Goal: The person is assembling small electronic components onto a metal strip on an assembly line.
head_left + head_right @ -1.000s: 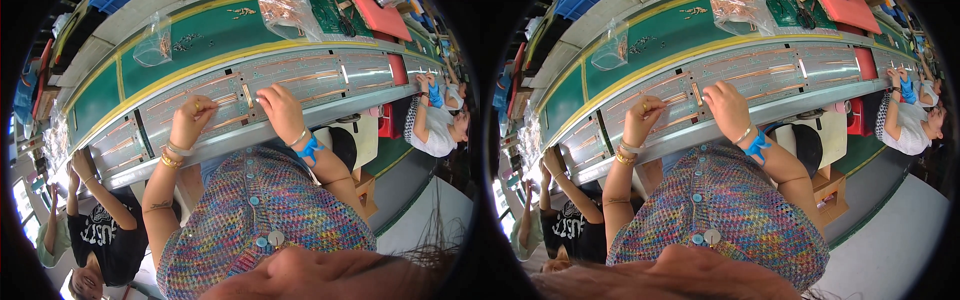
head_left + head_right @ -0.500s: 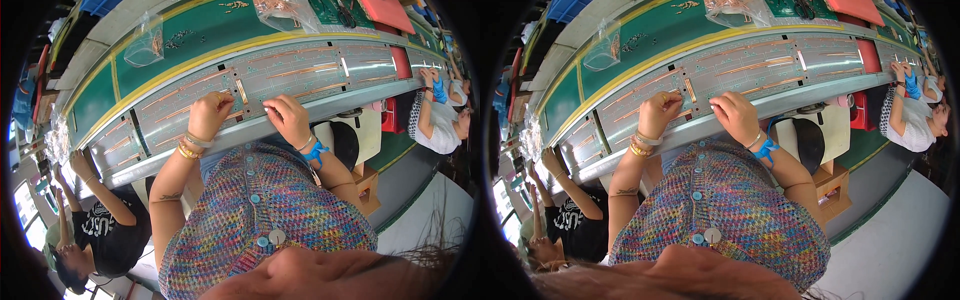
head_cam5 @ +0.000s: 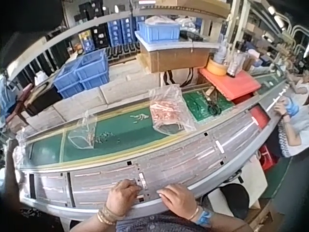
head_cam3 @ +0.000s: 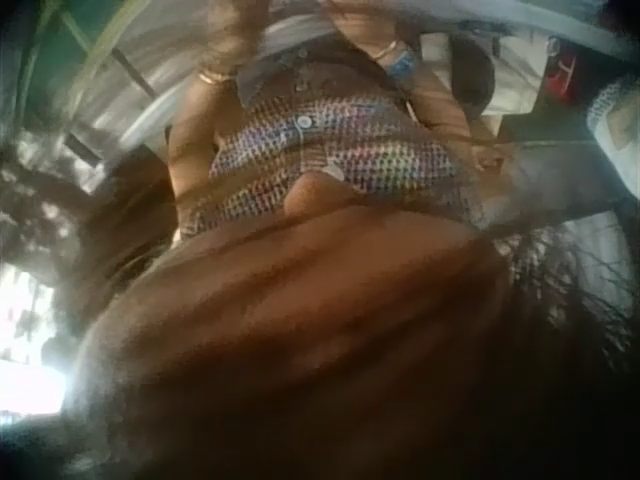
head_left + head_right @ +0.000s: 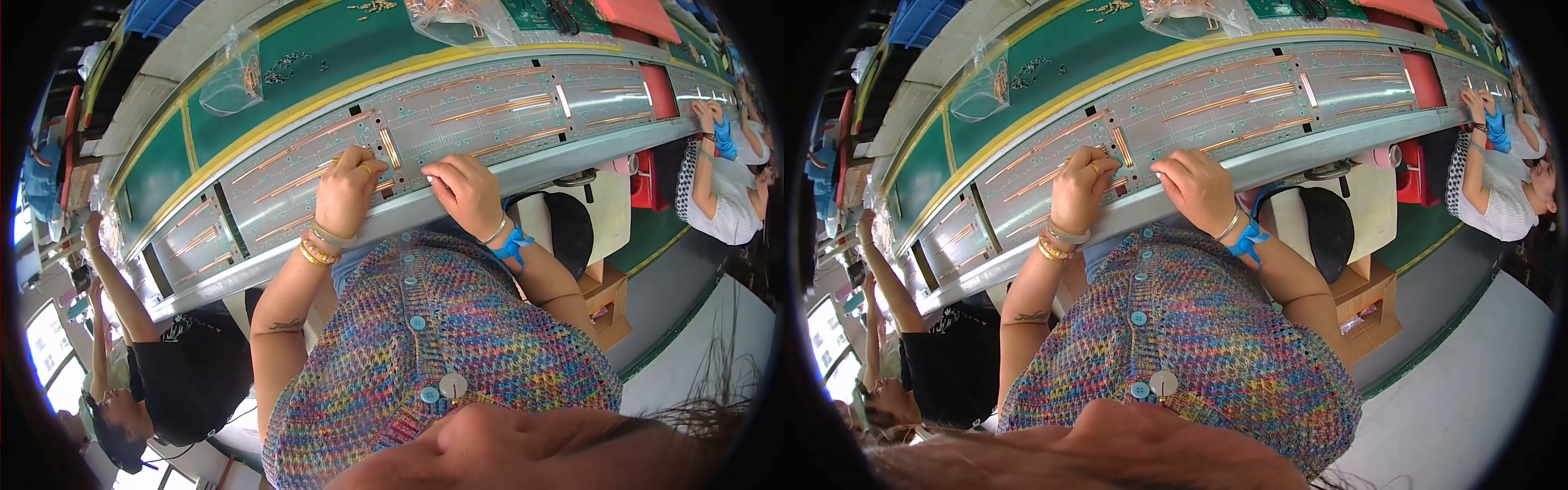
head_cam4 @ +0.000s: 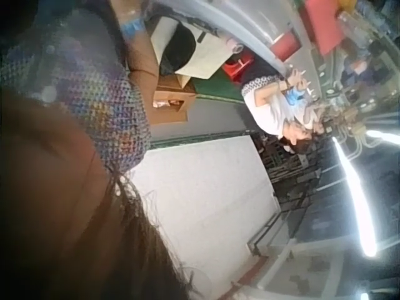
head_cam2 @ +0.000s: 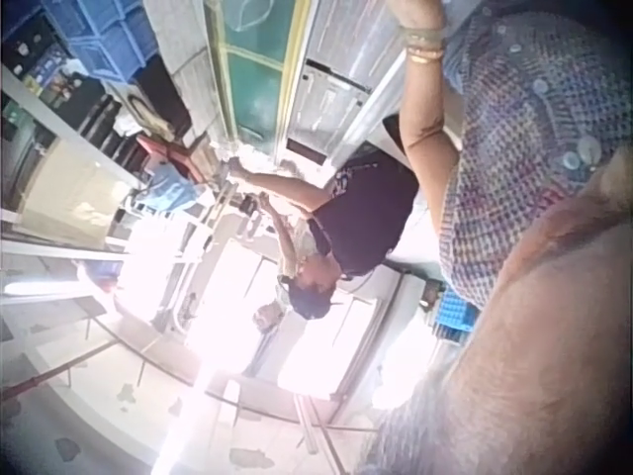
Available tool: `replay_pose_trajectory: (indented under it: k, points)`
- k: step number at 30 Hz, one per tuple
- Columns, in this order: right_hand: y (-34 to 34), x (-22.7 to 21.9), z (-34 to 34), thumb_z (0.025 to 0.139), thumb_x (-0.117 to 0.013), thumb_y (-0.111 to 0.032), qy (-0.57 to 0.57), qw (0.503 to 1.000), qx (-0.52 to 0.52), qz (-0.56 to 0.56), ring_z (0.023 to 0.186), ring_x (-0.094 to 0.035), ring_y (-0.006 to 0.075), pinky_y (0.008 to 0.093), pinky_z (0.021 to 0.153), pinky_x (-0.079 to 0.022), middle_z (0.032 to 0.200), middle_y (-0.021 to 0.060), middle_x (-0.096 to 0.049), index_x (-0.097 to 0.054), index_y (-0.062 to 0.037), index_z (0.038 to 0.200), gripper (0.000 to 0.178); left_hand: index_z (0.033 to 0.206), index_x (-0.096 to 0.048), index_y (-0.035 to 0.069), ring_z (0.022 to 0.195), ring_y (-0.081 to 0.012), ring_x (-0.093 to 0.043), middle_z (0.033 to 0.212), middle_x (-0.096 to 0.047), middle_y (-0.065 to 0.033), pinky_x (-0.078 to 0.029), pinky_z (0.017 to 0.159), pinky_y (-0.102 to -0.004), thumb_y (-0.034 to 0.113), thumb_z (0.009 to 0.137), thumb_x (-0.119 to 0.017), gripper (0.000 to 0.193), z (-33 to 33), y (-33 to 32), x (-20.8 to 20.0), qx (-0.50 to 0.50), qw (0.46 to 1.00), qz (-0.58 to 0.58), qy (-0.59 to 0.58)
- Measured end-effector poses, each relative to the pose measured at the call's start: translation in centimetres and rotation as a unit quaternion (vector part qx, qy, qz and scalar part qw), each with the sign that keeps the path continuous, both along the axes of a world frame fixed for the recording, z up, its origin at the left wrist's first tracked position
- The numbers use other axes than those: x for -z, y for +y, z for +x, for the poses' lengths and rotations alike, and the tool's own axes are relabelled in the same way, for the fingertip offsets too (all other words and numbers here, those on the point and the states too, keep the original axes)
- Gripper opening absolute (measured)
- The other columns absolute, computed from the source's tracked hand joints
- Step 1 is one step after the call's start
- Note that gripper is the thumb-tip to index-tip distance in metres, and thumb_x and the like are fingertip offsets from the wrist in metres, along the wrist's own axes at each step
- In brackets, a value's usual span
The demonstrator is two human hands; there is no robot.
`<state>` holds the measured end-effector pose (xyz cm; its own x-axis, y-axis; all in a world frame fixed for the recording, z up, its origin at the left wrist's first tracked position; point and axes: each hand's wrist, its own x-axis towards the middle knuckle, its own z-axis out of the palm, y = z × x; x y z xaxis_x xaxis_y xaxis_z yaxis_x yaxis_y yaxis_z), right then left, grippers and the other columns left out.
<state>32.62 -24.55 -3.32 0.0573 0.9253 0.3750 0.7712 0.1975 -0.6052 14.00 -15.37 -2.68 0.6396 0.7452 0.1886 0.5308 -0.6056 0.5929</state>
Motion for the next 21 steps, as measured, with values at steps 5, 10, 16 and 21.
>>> replay_pose_trajectory:
  k: [5, 10, 16, 21]
  points:
    - [0.0, 0.1, 0.1, 0.072, -0.065, -0.003, 0.007, 1.0, -0.01, 0.008, 0.069, -0.056, 0.0225, 0.0329, 0.059, -0.045, 0.077, 0.003, -0.058, -0.063, -0.009, 0.088, 0.017, 0.083, -0.066, 0.005, 0.068, -0.0199, -0.062, 0.085, -0.062, -0.0062, -0.05, 0.06, -0.0268, 0.005, 0.071, -0.07, 0.012, -0.6, 2.5, -0.8, 0.001, 0.988, -0.135, -0.08]
    - [0.1, 0.1, 0.0, 0.072, -0.064, -0.003, -0.001, 1.0, -0.013, 0.012, 0.071, -0.057, 0.0227, 0.0333, 0.059, -0.046, 0.078, 0.0034, -0.058, -0.063, -0.0089, 0.088, 0.017, 0.081, -0.066, 0.005, 0.067, -0.0184, -0.062, 0.085, -0.063, -0.006, -0.05, 0.06, -0.0266, 0.007, 0.073, -0.07, 0.01, -0.8, 10.8, -1.3, -0.07, 0.992, -0.038, -0.103]
    - [0.0, 0.2, -0.1, 0.073, -0.064, -0.005, -0.007, 1.0, -0.009, 0.001, 0.071, -0.057, 0.0235, 0.034, 0.06, -0.046, 0.079, 0.0037, -0.058, -0.063, -0.0091, 0.088, 0.016, 0.086, -0.068, 0.006, 0.07, -0.0192, -0.062, 0.086, -0.063, -0.0061, -0.05, 0.066, -0.0286, 0.011, 0.075, -0.07, 0.013, 0.1, 16.2, -0.1, -0.047, 0.997, 0.044, 0.037]
    - [0.0, 0.2, -0.3, 0.074, -0.063, -0.005, -0.005, 1.0, -0.005, 0.0, 0.072, -0.057, 0.0239, 0.0339, 0.06, -0.046, 0.079, 0.0038, -0.058, -0.063, -0.0092, 0.088, 0.015, 0.087, -0.067, 0.006, 0.075, -0.0241, -0.062, 0.088, -0.062, -0.0076, -0.05, 0.065, -0.0329, 0.012, 0.077, -0.066, 0.011, 0.5, 17.0, -1.1, 0.047, 0.983, 0.099, 0.149]
